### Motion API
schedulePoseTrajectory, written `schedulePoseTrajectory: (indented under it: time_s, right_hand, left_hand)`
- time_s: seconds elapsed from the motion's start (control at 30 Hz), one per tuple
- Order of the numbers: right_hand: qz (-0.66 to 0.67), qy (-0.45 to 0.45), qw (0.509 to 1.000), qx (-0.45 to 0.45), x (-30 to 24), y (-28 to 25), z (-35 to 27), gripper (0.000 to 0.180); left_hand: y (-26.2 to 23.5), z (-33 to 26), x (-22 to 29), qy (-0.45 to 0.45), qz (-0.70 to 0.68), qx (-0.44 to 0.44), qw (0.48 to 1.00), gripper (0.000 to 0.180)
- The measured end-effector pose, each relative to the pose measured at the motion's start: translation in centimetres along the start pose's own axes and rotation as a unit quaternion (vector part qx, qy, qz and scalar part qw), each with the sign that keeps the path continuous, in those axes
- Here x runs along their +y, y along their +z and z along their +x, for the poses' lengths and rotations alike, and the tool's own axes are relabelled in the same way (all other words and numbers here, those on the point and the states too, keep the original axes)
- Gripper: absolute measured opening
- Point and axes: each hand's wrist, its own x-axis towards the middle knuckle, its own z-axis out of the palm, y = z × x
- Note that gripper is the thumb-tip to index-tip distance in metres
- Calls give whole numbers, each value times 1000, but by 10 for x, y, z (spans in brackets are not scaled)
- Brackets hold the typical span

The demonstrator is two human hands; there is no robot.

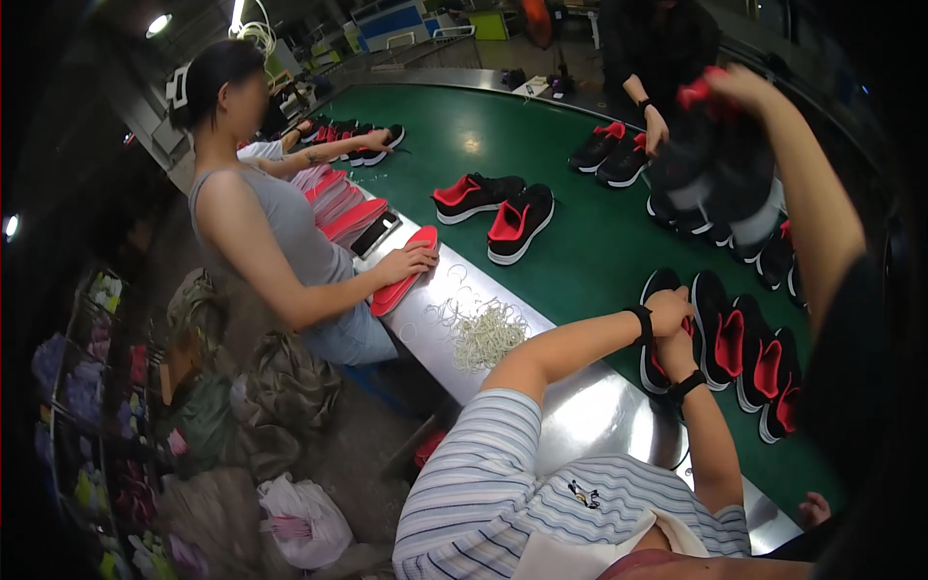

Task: The worker is lacing black and red athletic shoes on a manufacturing assembly line.

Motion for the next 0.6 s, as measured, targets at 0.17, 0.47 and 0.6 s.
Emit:
schedulePoseTrajectory:
  time_s: [0.17,0.47,0.6]
  right_hand:
    - [209,19,945,-253,-13,-72,5,25]
    - [-205,-7,956,-209,-57,-88,-47,58]
    - [-215,69,958,-176,-61,-71,0,61]
  left_hand:
    - [-12,-1,18,20,32,-8,999,17]
    - [-88,-81,-52,-78,12,75,994,34]
    - [-147,-133,-139,-319,293,207,877,37]
